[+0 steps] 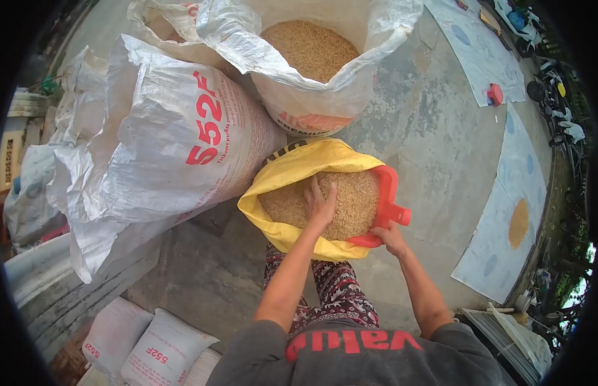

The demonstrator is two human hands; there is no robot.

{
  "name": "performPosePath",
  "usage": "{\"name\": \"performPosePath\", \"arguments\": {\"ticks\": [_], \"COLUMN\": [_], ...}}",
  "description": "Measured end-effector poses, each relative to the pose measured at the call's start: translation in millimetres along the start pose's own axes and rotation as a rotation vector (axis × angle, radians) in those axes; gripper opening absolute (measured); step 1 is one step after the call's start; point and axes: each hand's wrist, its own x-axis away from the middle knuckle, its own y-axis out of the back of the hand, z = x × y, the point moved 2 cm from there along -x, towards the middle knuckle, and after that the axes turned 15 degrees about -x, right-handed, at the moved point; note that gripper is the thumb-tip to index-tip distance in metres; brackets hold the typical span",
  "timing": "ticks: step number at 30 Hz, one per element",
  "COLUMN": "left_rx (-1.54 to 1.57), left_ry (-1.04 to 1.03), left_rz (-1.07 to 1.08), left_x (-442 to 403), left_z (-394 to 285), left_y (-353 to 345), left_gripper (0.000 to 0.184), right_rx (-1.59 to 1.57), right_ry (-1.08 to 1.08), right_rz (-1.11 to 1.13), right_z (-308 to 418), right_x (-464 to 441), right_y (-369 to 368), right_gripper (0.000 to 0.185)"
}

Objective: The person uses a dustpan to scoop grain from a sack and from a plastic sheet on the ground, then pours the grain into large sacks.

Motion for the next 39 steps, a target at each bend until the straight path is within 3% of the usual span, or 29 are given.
{"name": "performPosePath", "arguments": {"ticks": [2,4,6,9,12,19,21,22,24,25,27,31,33,34,36,39], "left_rx": [-0.214,-0.117,-0.115,-0.397,-0.347,-0.384,-0.651,-0.653,-1.02,-1.014,-1.209,-0.988,-0.651,-0.648,-0.281,-0.389], "left_ry": [-0.067,-0.102,-0.215,-0.465,-0.503,-0.197,-0.006,0.005,0.031,0.04,-0.059,-0.207,-0.007,-0.009,-0.296,-0.307], "left_rz": [-0.23,-0.208,-0.231,-0.317,-0.306,-0.383,-0.277,-0.273,-0.018,-0.022,0.089,-0.073,-0.014,-0.021,-0.34,-0.502], "left_x": [-12,-29,-59,-71,-66,15,46,61,85,94,108,95,90,92,103,123], "left_z": [16,14,2,-29,-33,14,36,46,63,67,69,72,60,59,50,39], "left_y": [27,60,73,96,102,97,86,82,74,74,74,95,109,110,117,120], "left_gripper": [0.051,0.035,0.034,0.037,0.042,0.054,0.06,0.06,0.069,0.069,0.065,0.054,0.042,0.042,0.046,0.053], "right_rx": [-0.051,-0.086,-0.103,-0.149,-0.193,-0.227,-0.237,-0.243,-0.237,-0.238,-0.235,-0.258,-0.278,-0.282,-0.277,-0.378], "right_ry": [0.099,0.083,0.109,0.125,0.107,0.117,0.113,0.117,0.13,0.113,0.099,0.031,0.03,0.018,0.006,0.085], "right_rz": [0.06,0.043,0.036,0.036,0.051,0.072,0.076,0.073,0.089,0.076,0.073,0.086,0.091,0.092,0.101,0.108], "right_z": [4,-8,-13,-1,3,6,10,11,12,13,15,10,9,9,5,-2], "right_x": [-3,-10,-13,-8,-2,-6,-7,-7,-9,-10,-7,4,16,23,39,53], "right_y": [3,11,8,3,4,9,10,11,12,11,8,5,1,0,-3,-9], "right_gripper": [0.028,0.026,0.025,0.024,0.023,0.024,0.025,0.026,0.025,0.025,0.025,0.03,0.03,0.03,0.03,0.03]}}
